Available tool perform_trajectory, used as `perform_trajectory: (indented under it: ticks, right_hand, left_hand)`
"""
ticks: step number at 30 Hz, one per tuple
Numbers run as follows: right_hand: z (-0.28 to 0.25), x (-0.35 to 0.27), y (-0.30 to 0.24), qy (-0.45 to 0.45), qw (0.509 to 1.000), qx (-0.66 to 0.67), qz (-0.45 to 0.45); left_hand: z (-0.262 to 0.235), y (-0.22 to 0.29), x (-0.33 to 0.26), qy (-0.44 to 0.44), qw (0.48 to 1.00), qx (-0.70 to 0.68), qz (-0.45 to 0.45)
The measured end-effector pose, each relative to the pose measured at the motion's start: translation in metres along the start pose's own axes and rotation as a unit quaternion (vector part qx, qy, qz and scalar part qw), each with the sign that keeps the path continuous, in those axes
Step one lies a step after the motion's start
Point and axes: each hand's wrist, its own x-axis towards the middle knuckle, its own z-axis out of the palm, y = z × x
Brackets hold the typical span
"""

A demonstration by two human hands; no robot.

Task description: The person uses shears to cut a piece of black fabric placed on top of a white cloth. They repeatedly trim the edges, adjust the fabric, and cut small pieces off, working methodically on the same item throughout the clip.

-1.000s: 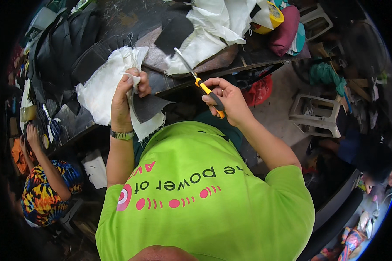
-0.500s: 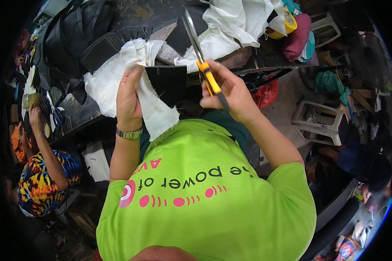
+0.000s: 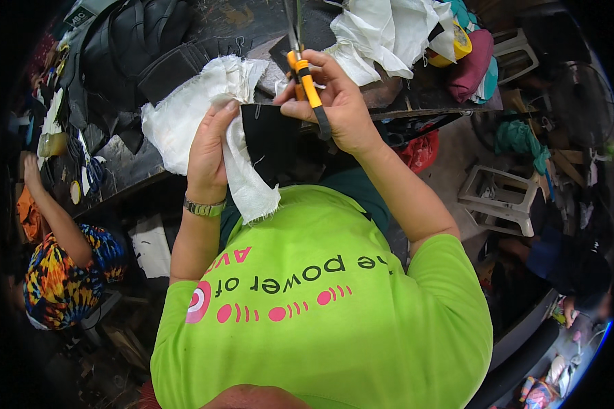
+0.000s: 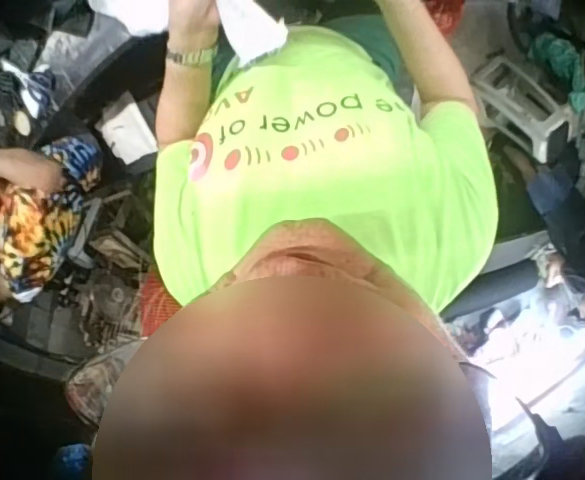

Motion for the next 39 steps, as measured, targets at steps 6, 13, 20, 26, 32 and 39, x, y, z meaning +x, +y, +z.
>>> perform_trajectory:
  ticks: [6, 13, 20, 26, 32, 39]
  right_hand:
    - [-0.002, -0.004, -0.014, 0.030, 0.988, 0.095, 0.115]
    - [-0.015, -0.011, -0.018, 0.064, 0.980, 0.142, 0.121]
    - [-0.012, -0.015, -0.013, 0.092, 0.976, 0.148, 0.131]
    - [0.011, -0.015, -0.015, 0.108, 0.971, 0.177, 0.121]
    - [0.009, -0.003, -0.032, -0.004, 0.998, 0.070, 0.002]
    - [0.019, 0.007, -0.010, -0.024, 0.991, 0.091, 0.097]
  left_hand:
    - [-0.005, 0.000, 0.002, -0.025, 0.990, 0.121, 0.060]
    - [-0.011, 0.013, -0.009, 0.013, 0.897, 0.394, 0.199]
    - [0.010, 0.043, -0.051, -0.060, 0.742, 0.578, 0.334]
    - [0.027, 0.022, -0.068, -0.166, 0.533, 0.762, 0.327]
    - [0.003, 0.014, -0.057, 0.025, 0.975, 0.165, 0.145]
    - [-0.015, 0.023, -0.045, -0.029, 0.996, 0.007, 0.081]
